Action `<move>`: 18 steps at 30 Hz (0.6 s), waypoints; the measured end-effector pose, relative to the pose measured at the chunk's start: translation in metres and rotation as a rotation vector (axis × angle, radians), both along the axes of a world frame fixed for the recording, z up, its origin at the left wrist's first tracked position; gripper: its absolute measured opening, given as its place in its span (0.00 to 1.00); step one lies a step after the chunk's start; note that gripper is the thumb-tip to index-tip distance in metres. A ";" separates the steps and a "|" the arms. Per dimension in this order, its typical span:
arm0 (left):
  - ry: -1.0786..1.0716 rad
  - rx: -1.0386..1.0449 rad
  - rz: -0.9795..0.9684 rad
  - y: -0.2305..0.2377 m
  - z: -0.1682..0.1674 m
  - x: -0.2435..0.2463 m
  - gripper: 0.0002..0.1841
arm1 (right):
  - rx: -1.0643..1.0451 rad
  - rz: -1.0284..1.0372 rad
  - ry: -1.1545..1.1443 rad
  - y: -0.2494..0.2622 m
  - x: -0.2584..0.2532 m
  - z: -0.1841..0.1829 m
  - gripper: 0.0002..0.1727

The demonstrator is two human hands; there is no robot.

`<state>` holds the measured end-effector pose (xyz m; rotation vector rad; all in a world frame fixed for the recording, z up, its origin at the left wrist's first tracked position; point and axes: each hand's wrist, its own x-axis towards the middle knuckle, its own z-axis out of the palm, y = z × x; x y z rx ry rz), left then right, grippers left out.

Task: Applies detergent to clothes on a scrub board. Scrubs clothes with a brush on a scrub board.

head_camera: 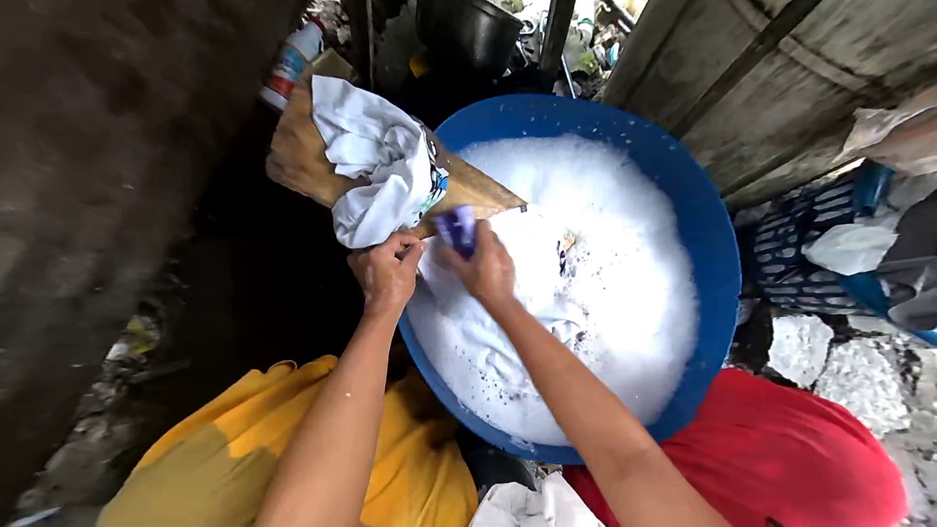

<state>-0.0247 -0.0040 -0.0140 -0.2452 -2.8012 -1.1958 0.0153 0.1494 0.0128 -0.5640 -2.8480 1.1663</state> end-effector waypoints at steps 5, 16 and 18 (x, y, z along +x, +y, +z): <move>-0.028 0.030 0.015 0.001 0.000 -0.001 0.14 | -0.032 -0.465 -0.097 0.101 0.008 -0.040 0.39; -0.035 0.020 0.031 0.002 0.001 -0.002 0.14 | -0.010 -0.378 -0.068 0.096 0.000 -0.038 0.38; -0.015 0.023 0.028 0.003 0.000 -0.002 0.14 | -0.038 -0.489 -0.081 0.098 -0.007 -0.038 0.39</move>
